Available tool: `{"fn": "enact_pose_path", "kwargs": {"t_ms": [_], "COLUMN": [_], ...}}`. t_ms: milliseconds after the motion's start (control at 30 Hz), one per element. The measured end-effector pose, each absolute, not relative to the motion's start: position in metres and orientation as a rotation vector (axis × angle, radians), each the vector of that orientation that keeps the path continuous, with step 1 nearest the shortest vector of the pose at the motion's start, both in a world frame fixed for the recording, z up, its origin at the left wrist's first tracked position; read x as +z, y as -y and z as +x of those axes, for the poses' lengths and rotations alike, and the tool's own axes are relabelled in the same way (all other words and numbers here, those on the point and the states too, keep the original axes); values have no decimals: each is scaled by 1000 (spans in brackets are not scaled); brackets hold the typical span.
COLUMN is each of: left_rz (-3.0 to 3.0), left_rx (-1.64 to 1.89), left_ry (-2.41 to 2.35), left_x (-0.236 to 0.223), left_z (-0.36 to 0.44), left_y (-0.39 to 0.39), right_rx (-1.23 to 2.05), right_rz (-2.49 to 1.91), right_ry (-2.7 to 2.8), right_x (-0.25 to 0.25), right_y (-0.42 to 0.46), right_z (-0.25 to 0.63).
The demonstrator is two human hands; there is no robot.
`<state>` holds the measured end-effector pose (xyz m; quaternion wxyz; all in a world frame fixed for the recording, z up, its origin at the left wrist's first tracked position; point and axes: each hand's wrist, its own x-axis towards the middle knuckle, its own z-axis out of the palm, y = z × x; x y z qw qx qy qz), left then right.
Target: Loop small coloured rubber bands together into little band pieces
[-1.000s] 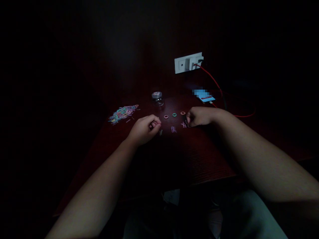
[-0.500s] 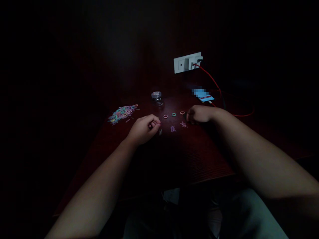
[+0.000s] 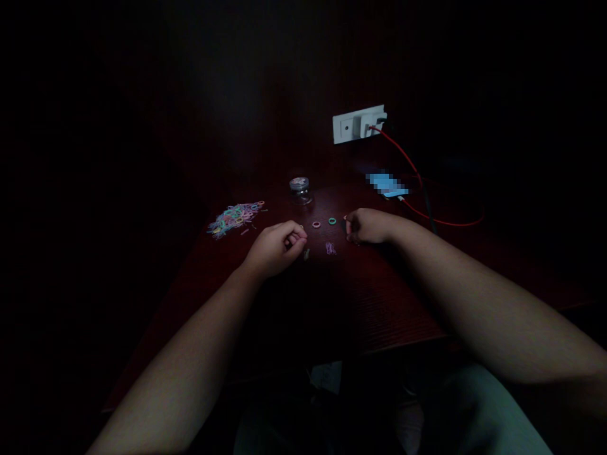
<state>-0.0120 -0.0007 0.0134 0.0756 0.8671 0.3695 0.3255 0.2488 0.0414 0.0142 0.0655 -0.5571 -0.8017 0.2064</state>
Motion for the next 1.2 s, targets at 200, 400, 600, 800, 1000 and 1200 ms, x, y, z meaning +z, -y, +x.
{"fn": "enact_pose_path", "kwargs": {"t_ms": [200, 400, 600, 800, 1000, 1200], "left_rz": [2616, 2609, 2310, 1891, 1860, 1786], "left_rx": [980, 975, 795, 326, 477, 603], "left_ry": [-1136, -1266, -2084, -2439, -2439, -2426], "left_x": [14, 16, 8, -9, -14, -13], "left_z": [-15, -24, -67, -116, -120, -119], "left_y": [0, -5, -34, -58, -64, -64], "right_rx": [734, 616, 622, 637, 569, 570], "right_rz": [-1671, -1728, -1714, -1734, -1758, -1723], "right_ry": [2407, 2395, 2400, 2340, 2360, 2384], "right_x": [15, 19, 17, 10, 8, 7], "right_y": [-45, -46, -52, -56, -55, -57], "right_z": [259, 266, 270, 271, 268, 268]}}
